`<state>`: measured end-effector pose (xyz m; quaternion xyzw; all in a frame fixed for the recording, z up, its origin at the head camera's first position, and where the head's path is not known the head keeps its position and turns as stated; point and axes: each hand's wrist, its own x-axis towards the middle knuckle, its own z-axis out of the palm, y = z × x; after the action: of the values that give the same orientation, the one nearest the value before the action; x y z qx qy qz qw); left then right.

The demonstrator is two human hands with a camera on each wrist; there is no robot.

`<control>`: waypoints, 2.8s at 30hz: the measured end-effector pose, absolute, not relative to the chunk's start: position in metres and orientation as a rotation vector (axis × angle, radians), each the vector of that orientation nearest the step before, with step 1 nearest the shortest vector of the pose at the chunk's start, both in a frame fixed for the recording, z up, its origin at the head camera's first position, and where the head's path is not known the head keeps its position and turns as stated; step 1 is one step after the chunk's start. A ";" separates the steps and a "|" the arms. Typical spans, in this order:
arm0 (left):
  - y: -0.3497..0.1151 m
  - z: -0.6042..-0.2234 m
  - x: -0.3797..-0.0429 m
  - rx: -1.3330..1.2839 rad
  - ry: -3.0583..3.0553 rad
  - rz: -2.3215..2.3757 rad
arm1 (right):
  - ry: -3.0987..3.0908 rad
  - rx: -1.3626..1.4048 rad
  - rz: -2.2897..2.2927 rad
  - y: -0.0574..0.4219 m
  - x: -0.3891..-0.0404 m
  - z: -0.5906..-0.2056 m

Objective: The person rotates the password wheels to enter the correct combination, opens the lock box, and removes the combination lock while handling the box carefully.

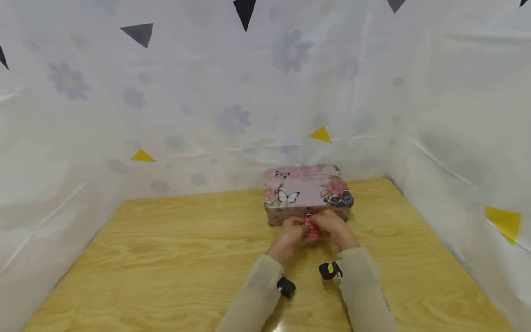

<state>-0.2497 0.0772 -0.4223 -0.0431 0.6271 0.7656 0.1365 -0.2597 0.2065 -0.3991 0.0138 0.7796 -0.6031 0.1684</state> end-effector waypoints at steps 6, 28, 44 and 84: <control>0.073 -0.422 -0.247 -0.107 1.821 2.192 | 2.203 0.041 -1.710 0.206 -0.259 -0.400; 0.077 -0.423 -0.252 -0.150 1.821 2.199 | 2.196 0.005 -1.743 0.207 -0.258 -0.397; 0.075 -0.422 -0.251 -0.142 1.821 2.216 | 2.230 0.013 -1.710 0.206 -0.256 -0.394; 0.075 -0.426 -0.252 -0.150 1.809 2.240 | 2.169 -0.029 -1.728 0.206 -0.257 -0.397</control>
<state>-0.2519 0.0755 -0.4261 -0.0514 0.6221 0.7706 0.1288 -0.2573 0.2059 -0.3972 -0.0102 0.7688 -0.6125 0.1834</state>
